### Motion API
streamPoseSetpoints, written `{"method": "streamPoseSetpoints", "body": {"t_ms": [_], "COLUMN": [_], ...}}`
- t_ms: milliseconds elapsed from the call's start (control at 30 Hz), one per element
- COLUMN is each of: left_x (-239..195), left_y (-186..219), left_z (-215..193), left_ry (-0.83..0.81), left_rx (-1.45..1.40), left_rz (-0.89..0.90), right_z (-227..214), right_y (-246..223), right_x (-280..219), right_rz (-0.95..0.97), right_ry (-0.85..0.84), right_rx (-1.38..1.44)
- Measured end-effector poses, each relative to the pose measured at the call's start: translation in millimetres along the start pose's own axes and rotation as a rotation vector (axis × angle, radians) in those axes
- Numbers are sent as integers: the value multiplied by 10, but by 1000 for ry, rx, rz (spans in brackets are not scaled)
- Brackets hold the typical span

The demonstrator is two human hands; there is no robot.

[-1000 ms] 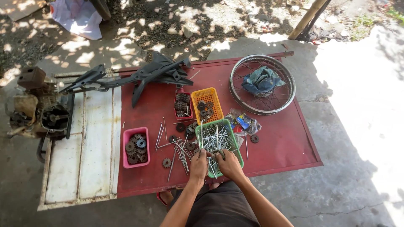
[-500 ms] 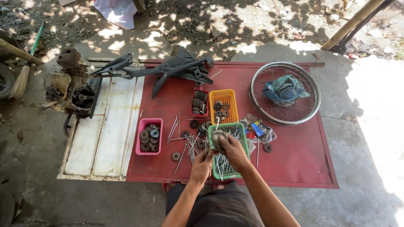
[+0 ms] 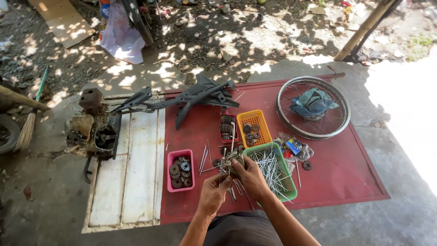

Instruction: The person wipes several long metal rods with a cloth on a red workbench. They pick up rods from the table, wipe them individually, and place them into a green basket. The workbench also holds other parts including gears and a wheel rim.

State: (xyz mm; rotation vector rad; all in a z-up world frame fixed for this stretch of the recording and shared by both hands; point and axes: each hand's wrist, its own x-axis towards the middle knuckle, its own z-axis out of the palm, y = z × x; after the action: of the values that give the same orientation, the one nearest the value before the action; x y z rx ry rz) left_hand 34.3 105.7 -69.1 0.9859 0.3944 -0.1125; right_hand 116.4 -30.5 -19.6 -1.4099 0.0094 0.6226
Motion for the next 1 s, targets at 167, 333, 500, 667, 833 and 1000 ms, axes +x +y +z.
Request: {"method": "streamPoseSetpoints", "body": {"t_ms": [167,333,500,667,833,1000], "left_x": [-103,-211,-253,-272,-287,-272], "left_y": [425,442,313,343,231,138], "left_z": [-95,-203,-261,-167,-54,270], "left_ry": [-7,-9,-210,-267,-322,-201], "left_rx": [222,498,305,410,323,312], "left_rz": [-20,-90,-3,-11,-105,-106], "right_z": [264,458,426,148,-154,-388], "right_y": [160,376,407,154,-271,-399], "right_x": [-147,-183,-265,-103,115,204], "right_rz": [-81,-86,-110,-38,-95,-149], "right_ry": [18,224,301,328,337,62], "right_rx": [-24,-14,8,147,371,748]}}
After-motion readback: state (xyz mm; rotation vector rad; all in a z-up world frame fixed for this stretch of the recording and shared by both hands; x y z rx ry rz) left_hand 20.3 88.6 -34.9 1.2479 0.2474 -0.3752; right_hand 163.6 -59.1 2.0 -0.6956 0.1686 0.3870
